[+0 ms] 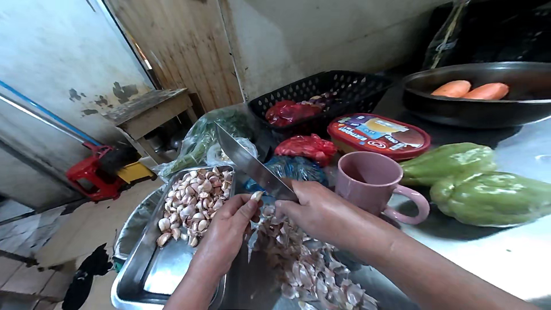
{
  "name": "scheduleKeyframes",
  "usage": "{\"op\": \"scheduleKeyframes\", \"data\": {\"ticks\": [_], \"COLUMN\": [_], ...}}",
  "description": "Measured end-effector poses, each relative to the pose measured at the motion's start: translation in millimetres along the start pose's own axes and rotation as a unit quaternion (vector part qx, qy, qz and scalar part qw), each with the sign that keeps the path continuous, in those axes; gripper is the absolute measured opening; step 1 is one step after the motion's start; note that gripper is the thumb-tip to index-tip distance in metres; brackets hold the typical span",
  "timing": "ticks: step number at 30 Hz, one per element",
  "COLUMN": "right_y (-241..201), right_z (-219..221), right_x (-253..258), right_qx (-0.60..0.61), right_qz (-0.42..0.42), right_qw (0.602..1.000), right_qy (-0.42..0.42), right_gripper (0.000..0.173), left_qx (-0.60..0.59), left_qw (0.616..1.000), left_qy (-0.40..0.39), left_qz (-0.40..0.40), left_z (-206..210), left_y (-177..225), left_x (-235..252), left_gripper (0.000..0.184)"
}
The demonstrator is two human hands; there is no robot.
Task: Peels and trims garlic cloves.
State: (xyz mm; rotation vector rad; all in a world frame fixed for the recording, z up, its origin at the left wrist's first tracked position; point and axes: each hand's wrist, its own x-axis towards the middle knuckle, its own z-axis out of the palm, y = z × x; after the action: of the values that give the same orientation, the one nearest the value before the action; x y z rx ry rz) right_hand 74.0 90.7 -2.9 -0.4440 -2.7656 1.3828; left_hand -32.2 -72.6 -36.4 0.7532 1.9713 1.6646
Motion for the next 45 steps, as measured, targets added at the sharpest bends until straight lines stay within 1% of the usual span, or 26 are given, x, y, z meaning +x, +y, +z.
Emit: {"op": "scheduleKeyframes", "data": {"ticks": [2,7,10,13,16,19,22,26,28,29,31,33,34,36,38,40,43,45], "right_y": [0,2,2,0,0,1,-2,-2,-4,-5,-5,-2,0,-1,-3,-2,-4,-4], "right_z": [0,1,2,2,3,4,2,0,-1,-1,1,4,6,8,9,11,13,10], "right_x": [0,1,2,1,2,2,2,1,1,0,1,2,1,-1,-2,-1,0,0], "right_qx": [0.001,-0.015,-0.014,-0.021,-0.046,-0.056,-0.044,0.032,0.064,0.07,0.058,0.009,-0.027,-0.096,-0.144,-0.166,-0.164,-0.121], "right_qz": [-0.003,-0.022,-0.027,-0.02,-0.01,-0.013,0.003,-0.003,0.005,0.009,0.01,0.002,-0.005,-0.02,-0.03,-0.037,-0.035,-0.018], "right_qw": [1.0,0.999,0.999,0.999,0.999,0.998,0.999,0.999,0.997,0.997,0.998,1.0,1.0,0.995,0.989,0.985,0.986,0.992], "right_qy": [-0.011,-0.019,-0.014,-0.016,-0.006,0.0,-0.014,-0.029,-0.035,-0.032,-0.02,-0.003,0.006,0.019,0.023,0.027,0.007,-0.006], "right_gripper": [0.025,0.028,0.029,0.029,0.027,0.027,0.028,0.023,0.022,0.022,0.022,0.024,0.023,0.027,0.028,0.027,0.028,0.03], "left_qx": [0.002,0.034,0.081,0.16,0.195,0.216,0.175,0.024,-0.01,0.001,0.065,0.13,0.167,0.217,0.219,0.206,0.208,0.219], "left_qw": [1.0,0.999,0.995,0.984,0.973,0.966,0.975,0.996,0.997,0.998,0.996,0.989,0.983,0.974,0.974,0.976,0.976,0.975], "left_qy": [-0.007,-0.007,-0.002,0.004,0.016,0.024,0.001,-0.06,-0.062,-0.049,-0.003,0.052,0.065,0.061,0.038,0.024,0.028,0.026], "left_qz": [0.012,0.04,0.059,0.079,0.126,0.142,0.134,0.067,0.048,0.047,0.053,0.045,0.039,0.036,0.049,0.058,0.05,0.04], "left_z": [1,1,1,1,5,7,4,0,0,0,1,4,5,5,5,5,8,7], "left_y": [-2,-6,-6,-8,-11,-12,-13,-11,-9,-9,-8,-4,-2,1,0,-1,1,2], "left_x": [0,0,-1,-1,-3,-3,-3,-1,-1,-1,0,-1,-2,-5,-5,-5,-5,-4], "left_gripper": [0.02,0.02,0.021,0.025,0.026,0.027,0.027,0.023,0.022,0.021,0.022,0.016,0.015,0.019,0.025,0.029,0.026,0.027]}}
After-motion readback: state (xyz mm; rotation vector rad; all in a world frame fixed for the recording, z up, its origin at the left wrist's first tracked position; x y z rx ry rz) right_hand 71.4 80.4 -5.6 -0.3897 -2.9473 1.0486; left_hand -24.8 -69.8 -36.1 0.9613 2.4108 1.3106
